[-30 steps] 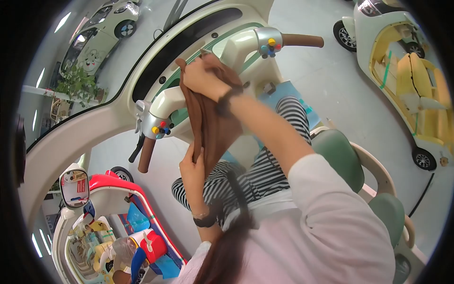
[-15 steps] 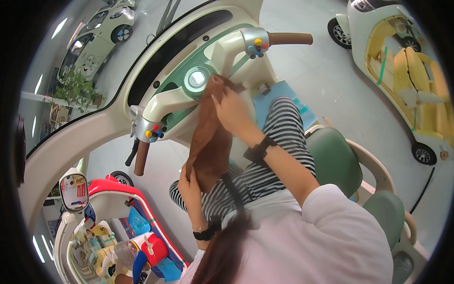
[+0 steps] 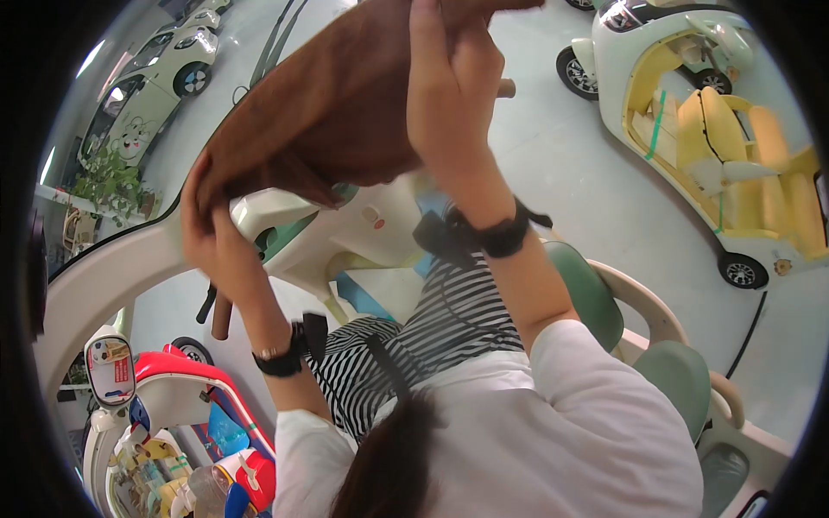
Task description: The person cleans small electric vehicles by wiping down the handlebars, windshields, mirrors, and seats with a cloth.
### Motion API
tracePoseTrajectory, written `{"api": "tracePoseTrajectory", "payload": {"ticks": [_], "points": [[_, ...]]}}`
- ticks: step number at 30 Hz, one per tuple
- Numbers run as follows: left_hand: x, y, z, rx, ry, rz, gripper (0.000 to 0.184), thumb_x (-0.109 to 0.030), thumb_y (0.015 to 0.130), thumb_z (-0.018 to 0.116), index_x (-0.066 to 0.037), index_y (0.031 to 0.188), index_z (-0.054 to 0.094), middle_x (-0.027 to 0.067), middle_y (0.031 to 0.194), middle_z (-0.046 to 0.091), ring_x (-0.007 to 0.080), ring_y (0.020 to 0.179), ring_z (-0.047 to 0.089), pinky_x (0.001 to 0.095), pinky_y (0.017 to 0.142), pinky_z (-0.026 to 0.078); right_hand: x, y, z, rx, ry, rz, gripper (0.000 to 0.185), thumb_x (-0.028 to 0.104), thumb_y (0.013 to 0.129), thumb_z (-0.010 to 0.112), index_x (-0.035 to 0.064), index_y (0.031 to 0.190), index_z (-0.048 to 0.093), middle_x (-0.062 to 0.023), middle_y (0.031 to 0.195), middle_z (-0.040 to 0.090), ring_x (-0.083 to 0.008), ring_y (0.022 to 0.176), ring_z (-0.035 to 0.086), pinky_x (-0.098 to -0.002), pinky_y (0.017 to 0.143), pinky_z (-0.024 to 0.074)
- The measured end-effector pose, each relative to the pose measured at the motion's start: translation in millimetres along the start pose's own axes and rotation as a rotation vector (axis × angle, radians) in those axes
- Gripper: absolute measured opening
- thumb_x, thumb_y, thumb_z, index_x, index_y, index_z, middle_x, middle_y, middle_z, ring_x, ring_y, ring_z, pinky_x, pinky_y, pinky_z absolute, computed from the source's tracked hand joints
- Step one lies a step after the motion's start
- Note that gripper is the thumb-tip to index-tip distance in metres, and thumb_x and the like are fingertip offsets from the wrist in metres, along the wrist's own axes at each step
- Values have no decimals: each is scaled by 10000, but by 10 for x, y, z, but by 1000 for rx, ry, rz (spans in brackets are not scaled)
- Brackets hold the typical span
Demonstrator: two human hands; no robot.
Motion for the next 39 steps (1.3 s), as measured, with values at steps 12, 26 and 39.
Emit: {"api": "tracePoseTrajectory", "payload": {"ticks": [12, 26, 39], "points": [[1405, 201, 1691, 354, 444, 118, 356, -309, 1012, 467, -15, 1011, 668, 250, 1049, 677, 450, 951, 639, 516, 811, 504, -1427, 167, -2, 604, -1276, -113, 264, 194, 904, 506, -4, 934, 679, -270, 985, 697, -438, 967, 660, -530, 845, 513], [1762, 96, 1668, 127, 172, -252, 351, -273, 989, 420, -18, 966, 660, 265, 968, 674, 489, 931, 614, 565, 820, 469, -1901, 530, 63, 630, -1324, 278, 429, 319, 894, 485, 17, 1100, 709, -265, 1151, 683, -433, 1099, 638, -500, 963, 491], [1683, -350, 1408, 48, 393, 57, 326, -143, 981, 501, 37, 1248, 550, 234, 1051, 572, 415, 975, 561, 504, 857, 469, -1687, -238, -72, 218, -1027, -449, 267, 194, 940, 585, 11, 1110, 680, -193, 1133, 667, -420, 1072, 582, -487, 925, 456]]}}
Point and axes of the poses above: each hand's wrist, its own y-axis towards the middle knuckle, its own z-axis out of the palm, x = y × z, the point moved 4 cm from there along y, towards the middle knuckle
